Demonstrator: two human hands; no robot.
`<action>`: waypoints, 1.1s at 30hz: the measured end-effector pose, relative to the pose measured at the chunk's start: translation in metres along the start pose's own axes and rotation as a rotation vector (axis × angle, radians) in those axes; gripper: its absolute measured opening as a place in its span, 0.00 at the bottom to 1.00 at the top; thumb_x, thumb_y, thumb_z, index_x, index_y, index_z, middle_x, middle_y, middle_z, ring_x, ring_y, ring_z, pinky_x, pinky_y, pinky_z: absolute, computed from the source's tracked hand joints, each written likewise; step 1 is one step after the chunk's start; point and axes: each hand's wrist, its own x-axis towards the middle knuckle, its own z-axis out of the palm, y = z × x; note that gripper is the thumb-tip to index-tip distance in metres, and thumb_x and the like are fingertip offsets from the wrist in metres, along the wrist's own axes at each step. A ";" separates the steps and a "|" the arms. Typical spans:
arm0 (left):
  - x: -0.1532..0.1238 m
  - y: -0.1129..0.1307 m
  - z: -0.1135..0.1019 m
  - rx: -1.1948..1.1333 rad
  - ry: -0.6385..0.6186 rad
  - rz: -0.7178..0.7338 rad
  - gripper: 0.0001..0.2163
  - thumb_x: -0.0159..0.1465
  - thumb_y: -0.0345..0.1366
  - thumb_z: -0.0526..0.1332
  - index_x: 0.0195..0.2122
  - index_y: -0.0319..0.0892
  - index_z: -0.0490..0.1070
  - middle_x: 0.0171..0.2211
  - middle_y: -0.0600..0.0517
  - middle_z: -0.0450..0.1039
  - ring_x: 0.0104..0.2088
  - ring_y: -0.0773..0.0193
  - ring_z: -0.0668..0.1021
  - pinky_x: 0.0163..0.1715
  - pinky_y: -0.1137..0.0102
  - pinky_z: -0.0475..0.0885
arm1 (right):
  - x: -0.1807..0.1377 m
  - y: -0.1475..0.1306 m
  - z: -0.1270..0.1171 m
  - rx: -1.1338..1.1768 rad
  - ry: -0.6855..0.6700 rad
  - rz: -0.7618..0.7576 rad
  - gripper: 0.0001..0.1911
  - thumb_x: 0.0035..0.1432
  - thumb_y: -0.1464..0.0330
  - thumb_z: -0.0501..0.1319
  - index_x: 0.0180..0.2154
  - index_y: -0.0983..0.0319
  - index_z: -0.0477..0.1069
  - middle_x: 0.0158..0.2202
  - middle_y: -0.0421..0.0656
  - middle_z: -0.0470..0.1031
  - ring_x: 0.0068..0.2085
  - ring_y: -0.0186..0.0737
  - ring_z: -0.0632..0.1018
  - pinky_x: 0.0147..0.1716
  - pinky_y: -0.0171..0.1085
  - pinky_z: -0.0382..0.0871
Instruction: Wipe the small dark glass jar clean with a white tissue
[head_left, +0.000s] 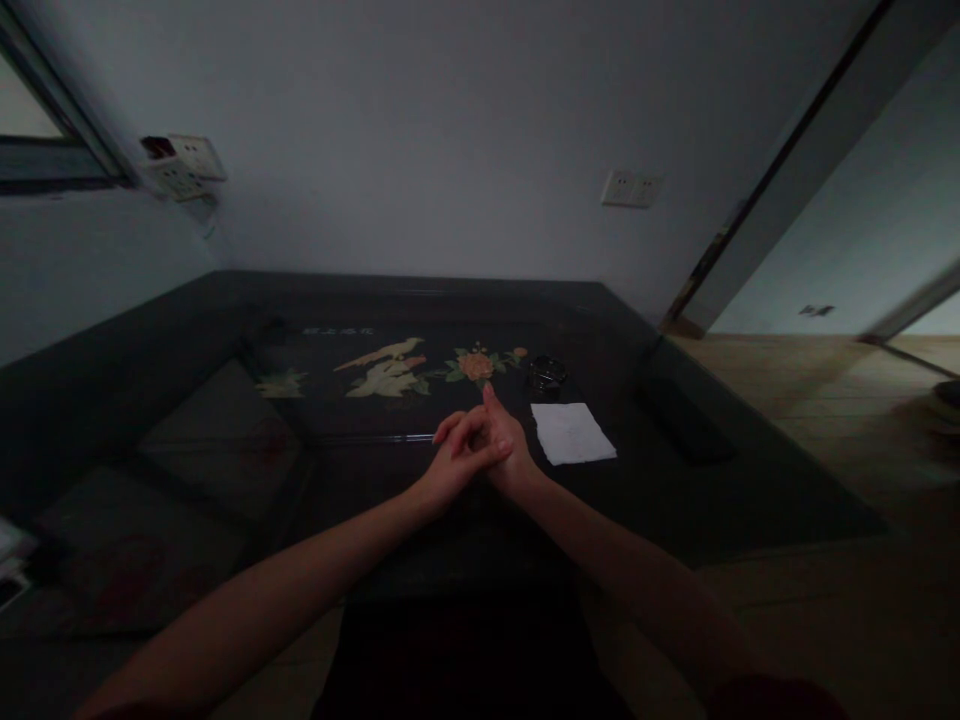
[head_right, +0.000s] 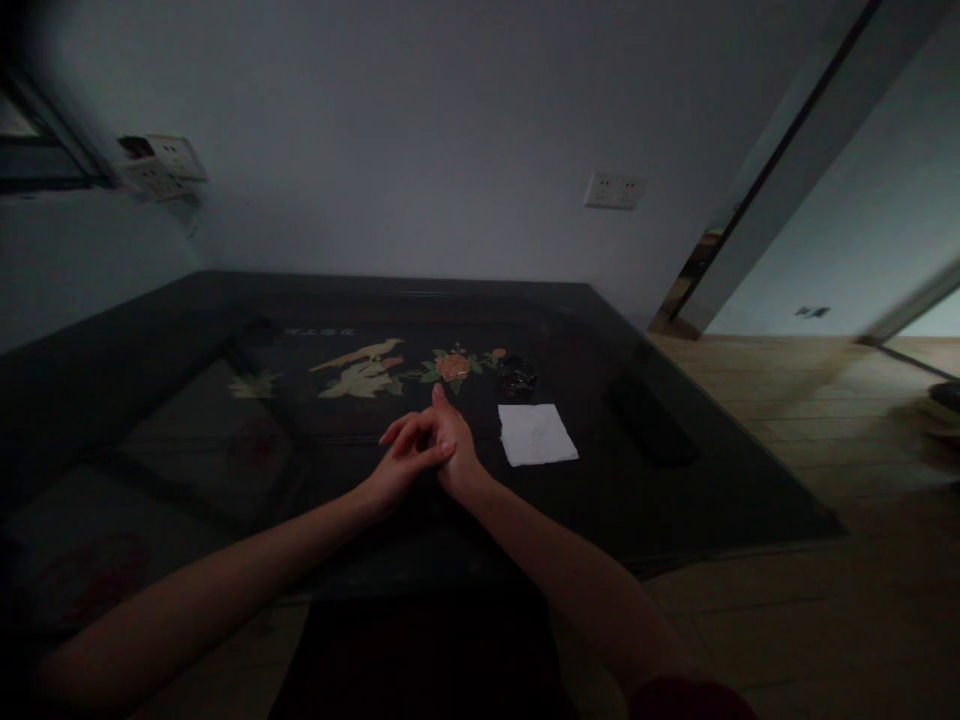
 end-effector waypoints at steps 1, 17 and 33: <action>0.000 0.000 0.000 0.000 -0.001 0.009 0.18 0.47 0.41 0.70 0.37 0.43 0.72 0.40 0.51 0.73 0.50 0.54 0.73 0.57 0.58 0.61 | 0.000 0.000 0.000 -0.003 0.007 0.002 0.38 0.58 0.44 0.45 0.14 0.62 0.75 0.24 0.47 0.76 0.34 0.43 0.74 0.40 0.41 0.62; 0.000 -0.002 -0.001 0.016 0.007 0.035 0.14 0.54 0.43 0.66 0.38 0.43 0.72 0.39 0.52 0.72 0.50 0.56 0.73 0.56 0.61 0.63 | -0.002 0.000 0.007 -0.094 0.104 -0.034 0.39 0.57 0.43 0.43 0.11 0.60 0.72 0.23 0.46 0.74 0.32 0.43 0.73 0.43 0.42 0.61; 0.015 0.003 -0.010 0.278 -0.237 0.036 0.32 0.45 0.40 0.71 0.52 0.41 0.66 0.52 0.43 0.68 0.58 0.50 0.67 0.60 0.57 0.56 | 0.010 0.004 -0.010 0.001 0.152 0.156 0.37 0.58 0.50 0.42 0.08 0.60 0.68 0.18 0.46 0.72 0.30 0.42 0.72 0.40 0.41 0.61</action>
